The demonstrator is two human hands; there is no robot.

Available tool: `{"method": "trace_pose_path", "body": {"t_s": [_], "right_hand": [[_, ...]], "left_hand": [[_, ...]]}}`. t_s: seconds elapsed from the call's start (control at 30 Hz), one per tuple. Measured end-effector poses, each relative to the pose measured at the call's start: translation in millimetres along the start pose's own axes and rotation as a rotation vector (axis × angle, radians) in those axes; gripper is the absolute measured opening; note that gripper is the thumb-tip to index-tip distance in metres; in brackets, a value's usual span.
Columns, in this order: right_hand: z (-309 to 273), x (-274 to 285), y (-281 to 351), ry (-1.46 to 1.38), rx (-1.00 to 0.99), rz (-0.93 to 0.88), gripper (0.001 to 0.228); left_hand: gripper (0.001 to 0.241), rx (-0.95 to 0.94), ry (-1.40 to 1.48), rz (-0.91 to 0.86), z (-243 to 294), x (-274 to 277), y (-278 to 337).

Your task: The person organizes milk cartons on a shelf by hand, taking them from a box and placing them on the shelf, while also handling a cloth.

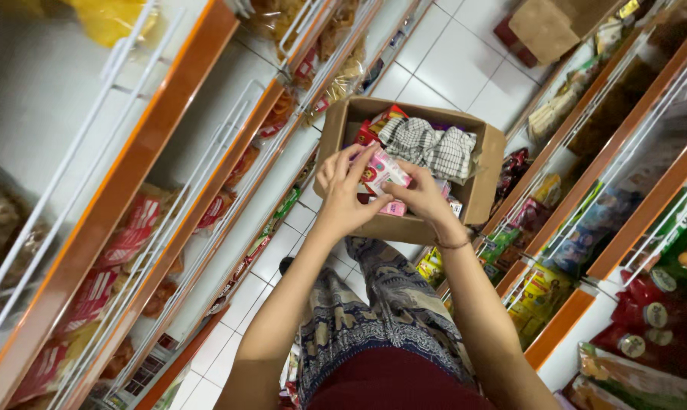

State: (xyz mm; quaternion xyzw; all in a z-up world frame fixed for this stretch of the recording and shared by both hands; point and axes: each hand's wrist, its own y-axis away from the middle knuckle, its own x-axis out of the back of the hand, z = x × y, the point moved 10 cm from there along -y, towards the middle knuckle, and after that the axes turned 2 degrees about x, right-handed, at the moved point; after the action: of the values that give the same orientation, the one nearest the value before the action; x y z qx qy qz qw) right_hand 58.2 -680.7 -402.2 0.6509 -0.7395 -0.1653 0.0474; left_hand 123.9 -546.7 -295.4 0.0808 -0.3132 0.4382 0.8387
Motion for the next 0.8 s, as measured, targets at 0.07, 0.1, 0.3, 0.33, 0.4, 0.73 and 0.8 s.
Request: {"method": "trace_pose_path", "body": {"t_s": [0.07,0.1,0.3,0.33,0.4,0.73,0.8], "right_hand": [[-52,-3,11,0.147,0.044,0.045,0.047],[-78,-4,18,0.240,0.076,0.092,0.049],[-199,-57,36,0.422,0.338,0.185,0.052],[-208,-69,37,0.422,0.347,0.191,0.052],[-220,-101,37,0.399,0.399,0.135,0.050],[-258,-276,75,0.218,0.439,-0.262,0.051],[-271,-315,86,0.217,0.546,-0.333,0.053]], "left_hand": [[0.073,-0.021,0.127,0.010,14,33,0],[0.066,-0.005,0.230,-0.002,18,46,1],[0.044,0.050,0.321,0.003,38,118,18],[0.041,0.052,0.336,0.004,42,128,23],[0.038,0.086,0.286,-0.035,47,141,33],[0.044,-0.027,0.289,0.377,90,320,144],[0.049,-0.082,0.196,0.485,103,359,175]]}}
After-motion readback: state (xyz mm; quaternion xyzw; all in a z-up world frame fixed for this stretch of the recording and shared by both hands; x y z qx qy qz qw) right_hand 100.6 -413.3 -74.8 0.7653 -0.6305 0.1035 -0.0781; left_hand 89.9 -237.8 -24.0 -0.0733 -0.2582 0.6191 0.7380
